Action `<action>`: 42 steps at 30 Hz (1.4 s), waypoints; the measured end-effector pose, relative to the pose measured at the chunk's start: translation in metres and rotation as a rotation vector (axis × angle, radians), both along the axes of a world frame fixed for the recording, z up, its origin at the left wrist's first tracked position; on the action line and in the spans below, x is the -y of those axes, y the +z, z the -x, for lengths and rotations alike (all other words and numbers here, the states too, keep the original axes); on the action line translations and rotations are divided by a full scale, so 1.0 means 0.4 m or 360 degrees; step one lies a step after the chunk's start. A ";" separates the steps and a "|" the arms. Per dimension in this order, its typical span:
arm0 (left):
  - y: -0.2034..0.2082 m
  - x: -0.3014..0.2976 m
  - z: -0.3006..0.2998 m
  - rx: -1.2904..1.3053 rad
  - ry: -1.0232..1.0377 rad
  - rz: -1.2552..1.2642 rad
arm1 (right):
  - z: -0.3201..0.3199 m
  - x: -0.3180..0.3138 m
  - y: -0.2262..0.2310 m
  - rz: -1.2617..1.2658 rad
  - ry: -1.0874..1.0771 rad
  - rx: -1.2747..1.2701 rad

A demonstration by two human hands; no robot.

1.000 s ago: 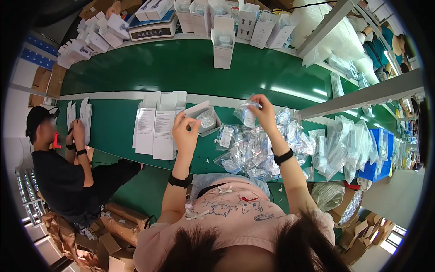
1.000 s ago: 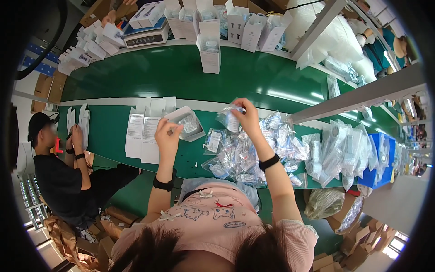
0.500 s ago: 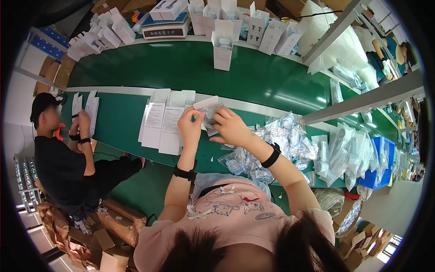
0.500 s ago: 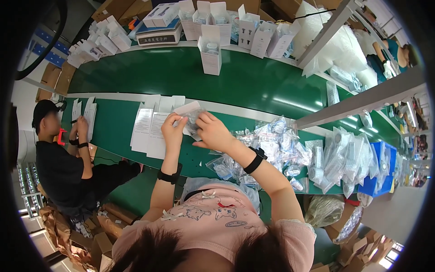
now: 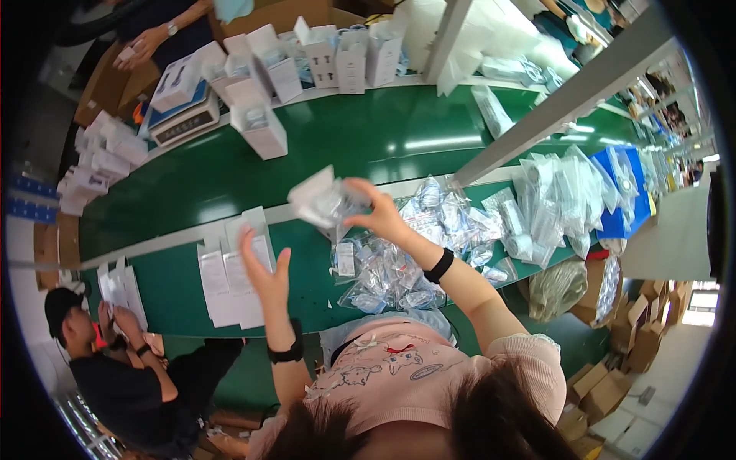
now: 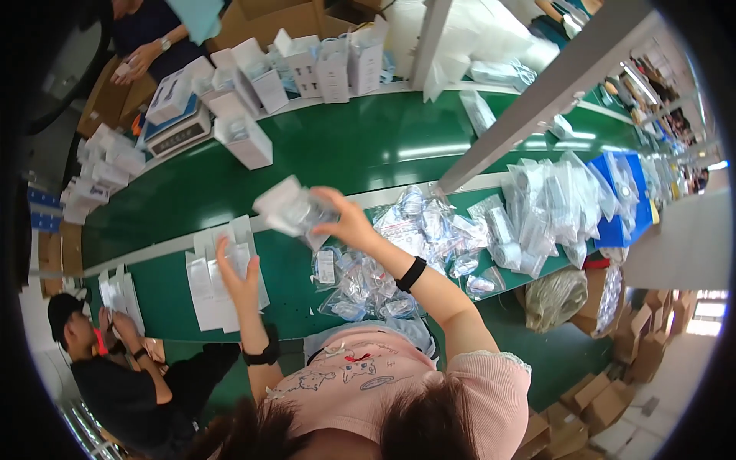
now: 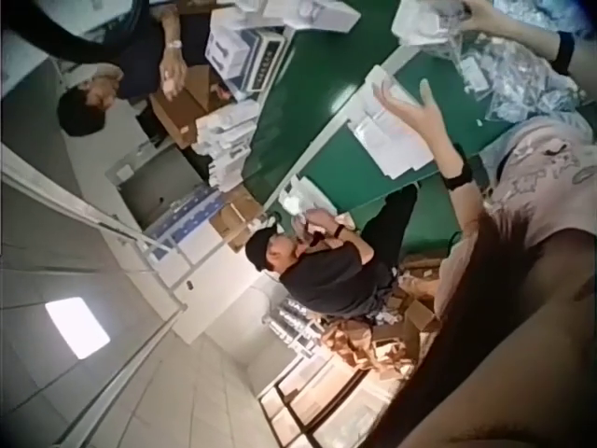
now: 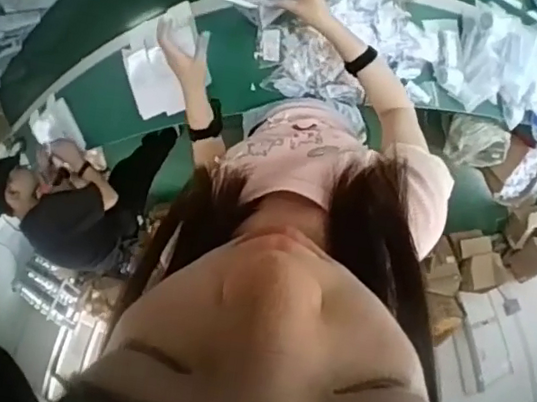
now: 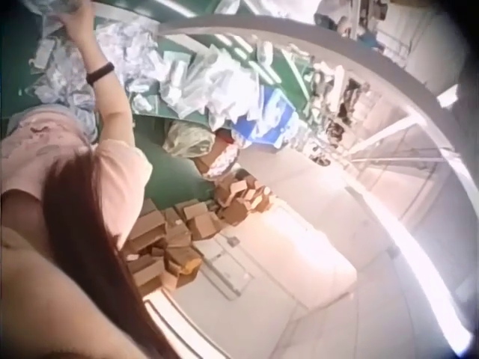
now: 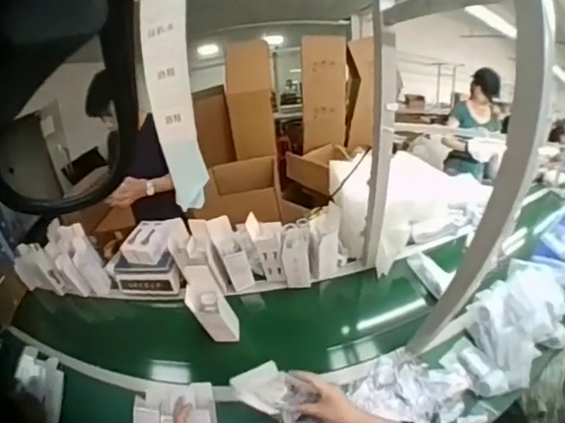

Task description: Pack products into plastic bags and then place them into white cardboard boxes at an assembly line.

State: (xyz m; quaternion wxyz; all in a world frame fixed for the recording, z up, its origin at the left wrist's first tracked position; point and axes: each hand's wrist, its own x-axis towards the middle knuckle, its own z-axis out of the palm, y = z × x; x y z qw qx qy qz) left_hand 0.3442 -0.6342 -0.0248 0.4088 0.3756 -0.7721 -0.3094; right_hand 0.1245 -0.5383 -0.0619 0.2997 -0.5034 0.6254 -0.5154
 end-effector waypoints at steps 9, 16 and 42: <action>-0.104 0.003 -0.144 0.1842 0.0525 -0.0062 | 0.378 0.114 -0.008 0.0213 -0.1449 -0.0007; -0.075 -0.177 0.131 0.1464 0.0034 -0.0040 | 0.456 0.076 -0.080 0.0375 -0.1558 -0.0454; -0.148 -0.069 0.214 0.0347 -0.0634 -0.0919 | 0.909 -0.162 -0.206 -0.0813 -0.1081 -0.0598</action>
